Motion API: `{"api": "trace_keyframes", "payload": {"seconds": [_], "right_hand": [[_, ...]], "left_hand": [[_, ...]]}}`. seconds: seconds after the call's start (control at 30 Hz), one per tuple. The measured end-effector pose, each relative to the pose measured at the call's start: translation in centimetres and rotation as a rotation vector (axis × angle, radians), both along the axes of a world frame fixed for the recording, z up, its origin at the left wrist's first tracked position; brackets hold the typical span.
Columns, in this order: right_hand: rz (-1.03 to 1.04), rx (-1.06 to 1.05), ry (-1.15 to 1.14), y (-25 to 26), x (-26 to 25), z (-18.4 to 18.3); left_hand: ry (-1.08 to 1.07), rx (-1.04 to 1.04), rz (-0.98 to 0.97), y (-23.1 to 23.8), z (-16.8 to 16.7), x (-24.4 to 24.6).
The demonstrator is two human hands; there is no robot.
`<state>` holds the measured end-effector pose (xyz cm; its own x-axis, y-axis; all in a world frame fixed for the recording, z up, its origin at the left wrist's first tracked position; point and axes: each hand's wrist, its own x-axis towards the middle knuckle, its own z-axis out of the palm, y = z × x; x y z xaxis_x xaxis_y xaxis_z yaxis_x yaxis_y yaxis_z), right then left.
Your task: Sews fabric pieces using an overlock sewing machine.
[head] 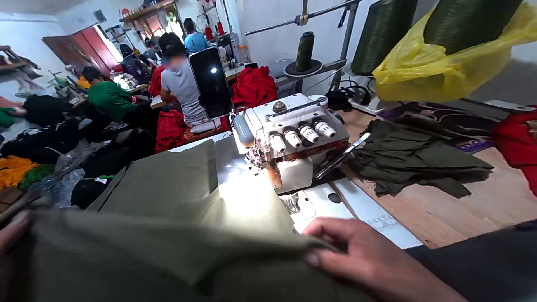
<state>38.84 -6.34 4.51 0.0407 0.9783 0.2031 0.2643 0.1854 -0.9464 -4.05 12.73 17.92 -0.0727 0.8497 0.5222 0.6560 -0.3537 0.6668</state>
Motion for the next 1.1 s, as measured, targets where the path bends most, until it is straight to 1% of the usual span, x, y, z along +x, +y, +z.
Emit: {"api": "trace_keyframes", "payload": {"seconds": [0.03,0.07,0.1,0.13,0.2,0.3,0.33,0.43,0.5,0.53,0.57,0.6,0.67,0.73,0.8,0.87,0.93,1.0,1.1], "right_hand": [[-0.098,-0.031,0.053,1.3,-0.5,-1.0],[-0.18,-0.079,0.105,2.3,-1.0,-1.9],[-0.245,-0.115,0.156,3.0,-1.5,-2.8],[-0.29,-0.139,0.206,3.4,-1.9,-3.6],[-0.335,-0.167,0.3,3.2,-2.7,-4.4],[-0.341,-0.202,0.398,2.7,-3.4,-4.3],[-0.337,-0.227,0.437,2.7,-3.4,-4.0],[-0.32,-0.313,0.559,2.7,-3.6,-3.1],[-0.298,-0.32,0.581,2.8,-3.8,-2.9],[-0.281,-0.306,0.552,2.9,-3.9,-2.9],[-0.275,-0.292,0.49,3.0,-3.8,-3.0],[-0.295,-0.277,0.379,3.3,-3.7,-2.9],[-0.445,-0.217,0.076,4.3,-3.7,-2.3],[-0.676,-0.123,-0.215,6.2,-4.2,-1.4],[-0.81,-0.069,-0.35,8.7,-4.9,-1.0],[-0.836,-0.097,-0.368,10.7,-5.4,-1.3],[-0.828,-0.116,-0.259,11.2,-5.8,-1.8],[-0.852,-0.107,-0.11,10.6,-6.0,-2.1],[-0.904,-0.095,-0.003,8.8,-6.1,-3.1]], "left_hand": [[0.097,-0.043,0.097,2.5,-1.1,0.4],[0.177,-0.043,0.127,4.4,-2.6,0.2],[0.244,-0.049,0.085,5.1,-4.0,0.8],[0.307,-0.039,-0.006,4.4,-5.2,2.5],[0.404,0.043,-0.253,0.5,-8.0,8.2],[0.347,0.18,-0.674,-4.8,-12.9,15.9],[0.346,0.219,-0.757,-5.7,-14.0,17.6],[0.403,0.347,-0.841,-6.8,-15.8,20.4],[0.377,0.42,-0.881,-7.2,-16.0,21.3],[0.354,0.452,-0.898,-7.2,-16.0,21.4],[0.319,0.469,-0.912,-7.1,-15.9,21.4],[0.287,0.458,-0.927,-7.1,-15.7,21.2],[0.25,0.356,-0.961,-7.3,-14.7,20.7],[0.203,0.222,-1.023,-7.5,-13.5,20.4],[0.158,0.122,-1.066,-7.5,-12.0,20.6],[0.117,0.059,-1.072,-7.3,-10.8,21.0],[0.074,0.026,-1.069,-7.2,-10.3,20.9],[0.056,0.019,-1.058,-7.4,-10.1,20.5],[0.049,0.034,-1.068,-8.1,-9.3,20.1]]}}
